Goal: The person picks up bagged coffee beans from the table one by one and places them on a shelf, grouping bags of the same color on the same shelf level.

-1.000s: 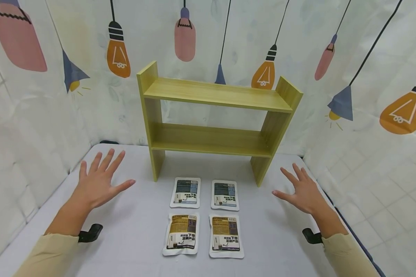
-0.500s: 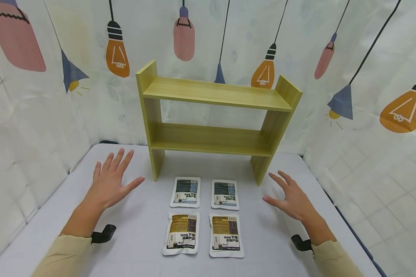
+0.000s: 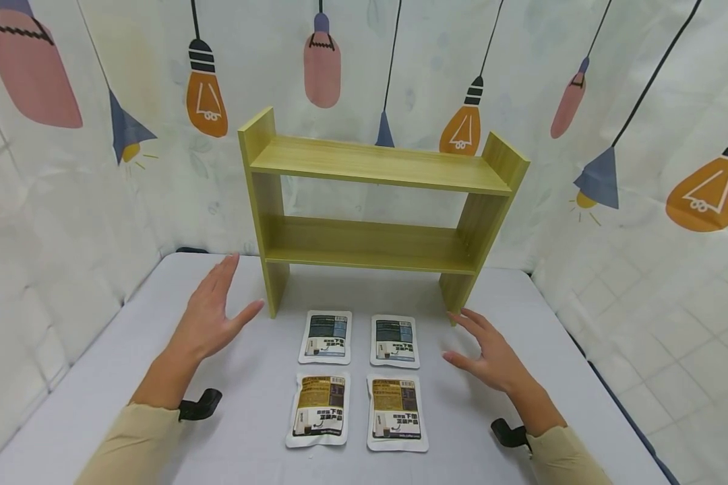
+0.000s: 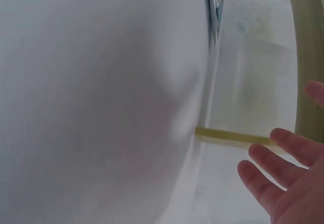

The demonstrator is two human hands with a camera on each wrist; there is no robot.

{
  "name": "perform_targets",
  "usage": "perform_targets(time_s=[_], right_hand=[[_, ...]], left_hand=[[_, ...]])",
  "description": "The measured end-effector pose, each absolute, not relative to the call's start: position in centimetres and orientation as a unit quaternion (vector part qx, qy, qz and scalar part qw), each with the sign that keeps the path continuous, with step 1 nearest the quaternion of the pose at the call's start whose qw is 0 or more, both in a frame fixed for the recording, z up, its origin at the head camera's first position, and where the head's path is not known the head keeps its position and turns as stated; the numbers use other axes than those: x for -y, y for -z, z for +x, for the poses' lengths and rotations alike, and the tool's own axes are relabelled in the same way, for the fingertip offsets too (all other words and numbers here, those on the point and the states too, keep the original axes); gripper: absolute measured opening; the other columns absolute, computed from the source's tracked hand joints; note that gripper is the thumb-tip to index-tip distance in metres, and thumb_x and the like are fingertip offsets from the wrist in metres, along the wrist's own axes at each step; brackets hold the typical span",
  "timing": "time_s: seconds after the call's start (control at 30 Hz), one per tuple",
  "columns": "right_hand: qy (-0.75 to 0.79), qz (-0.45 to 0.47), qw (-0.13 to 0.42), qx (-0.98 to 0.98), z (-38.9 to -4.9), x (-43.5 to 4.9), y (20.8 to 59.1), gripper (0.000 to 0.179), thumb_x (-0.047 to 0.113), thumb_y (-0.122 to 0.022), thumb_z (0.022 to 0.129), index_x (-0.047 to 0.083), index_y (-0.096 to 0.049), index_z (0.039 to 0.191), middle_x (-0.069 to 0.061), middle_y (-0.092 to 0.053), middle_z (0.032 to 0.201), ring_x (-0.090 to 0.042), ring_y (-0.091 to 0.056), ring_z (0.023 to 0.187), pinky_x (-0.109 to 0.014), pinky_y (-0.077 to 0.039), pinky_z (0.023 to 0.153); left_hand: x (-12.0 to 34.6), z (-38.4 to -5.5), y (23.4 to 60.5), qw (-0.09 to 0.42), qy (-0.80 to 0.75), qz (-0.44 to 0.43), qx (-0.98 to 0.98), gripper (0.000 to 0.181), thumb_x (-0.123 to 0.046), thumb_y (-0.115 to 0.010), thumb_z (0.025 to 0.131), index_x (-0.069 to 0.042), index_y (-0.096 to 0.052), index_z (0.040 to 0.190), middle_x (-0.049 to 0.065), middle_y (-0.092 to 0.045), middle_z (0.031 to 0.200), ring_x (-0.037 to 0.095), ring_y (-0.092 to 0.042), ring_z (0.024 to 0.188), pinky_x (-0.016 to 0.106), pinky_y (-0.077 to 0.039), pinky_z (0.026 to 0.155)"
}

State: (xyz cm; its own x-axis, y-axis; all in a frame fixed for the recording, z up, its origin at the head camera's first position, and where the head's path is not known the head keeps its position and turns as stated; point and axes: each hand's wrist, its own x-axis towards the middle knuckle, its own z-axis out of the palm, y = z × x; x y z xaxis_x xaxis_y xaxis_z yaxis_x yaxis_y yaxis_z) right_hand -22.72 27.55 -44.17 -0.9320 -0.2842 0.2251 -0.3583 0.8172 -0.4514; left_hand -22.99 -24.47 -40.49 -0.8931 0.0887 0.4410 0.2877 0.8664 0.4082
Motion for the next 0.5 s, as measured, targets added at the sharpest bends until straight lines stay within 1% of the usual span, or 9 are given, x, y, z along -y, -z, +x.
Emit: perform_targets(time_s=[0.17, 0.3, 0.4, 0.5], right_hand=[[-0.286, 0.182, 0.078, 0.937, -22.8, -26.3, 44.5, 0.077, 0.055, -0.074, 0.086, 0.026, -0.05, 0.152, -0.015, -0.041, 0.162, -0.042, -0.041, 0.147, -0.073, -0.039, 0.108], [-0.308, 0.194, 0.087, 0.927, -23.0, -25.4, 44.9, 0.074, 0.052, -0.077, 0.085, 0.025, -0.053, 0.15, -0.013, -0.046, 0.158, -0.04, -0.046, 0.144, -0.067, -0.046, 0.106], [-0.328, 0.2, 0.092, 0.919, -23.2, -24.8, 45.1, 0.073, 0.049, -0.079, 0.084, 0.023, -0.055, 0.148, -0.012, -0.05, 0.155, -0.038, -0.049, 0.141, -0.061, -0.051, 0.103], [-0.348, 0.201, 0.092, 0.911, -23.3, -24.2, 45.2, 0.073, 0.047, -0.081, 0.083, 0.021, -0.057, 0.146, -0.011, -0.053, 0.153, -0.036, -0.051, 0.139, -0.058, -0.053, 0.101]], left_hand=[[23.8, -23.6, 40.5, 0.207, 0.275, -0.084, 0.935, 0.095, -0.051, -0.064, 0.095, -0.023, -0.01, 0.167, 0.016, -0.02, 0.171, 0.044, -0.023, 0.154, 0.072, -0.026, 0.116], [23.5, -24.1, 40.5, 0.216, 0.307, -0.076, 0.924, 0.09, -0.05, -0.063, 0.096, -0.022, -0.013, 0.167, 0.016, -0.023, 0.17, 0.045, -0.026, 0.153, 0.074, -0.028, 0.114], [23.2, -24.5, 40.5, 0.233, 0.328, -0.075, 0.912, 0.087, -0.048, -0.062, 0.097, -0.023, -0.016, 0.166, 0.015, -0.026, 0.17, 0.045, -0.031, 0.151, 0.072, -0.031, 0.114], [23.0, -24.9, 40.4, 0.259, 0.351, -0.083, 0.896, 0.083, -0.042, -0.064, 0.098, -0.022, -0.02, 0.166, 0.015, -0.031, 0.168, 0.044, -0.038, 0.148, 0.068, -0.037, 0.113]])
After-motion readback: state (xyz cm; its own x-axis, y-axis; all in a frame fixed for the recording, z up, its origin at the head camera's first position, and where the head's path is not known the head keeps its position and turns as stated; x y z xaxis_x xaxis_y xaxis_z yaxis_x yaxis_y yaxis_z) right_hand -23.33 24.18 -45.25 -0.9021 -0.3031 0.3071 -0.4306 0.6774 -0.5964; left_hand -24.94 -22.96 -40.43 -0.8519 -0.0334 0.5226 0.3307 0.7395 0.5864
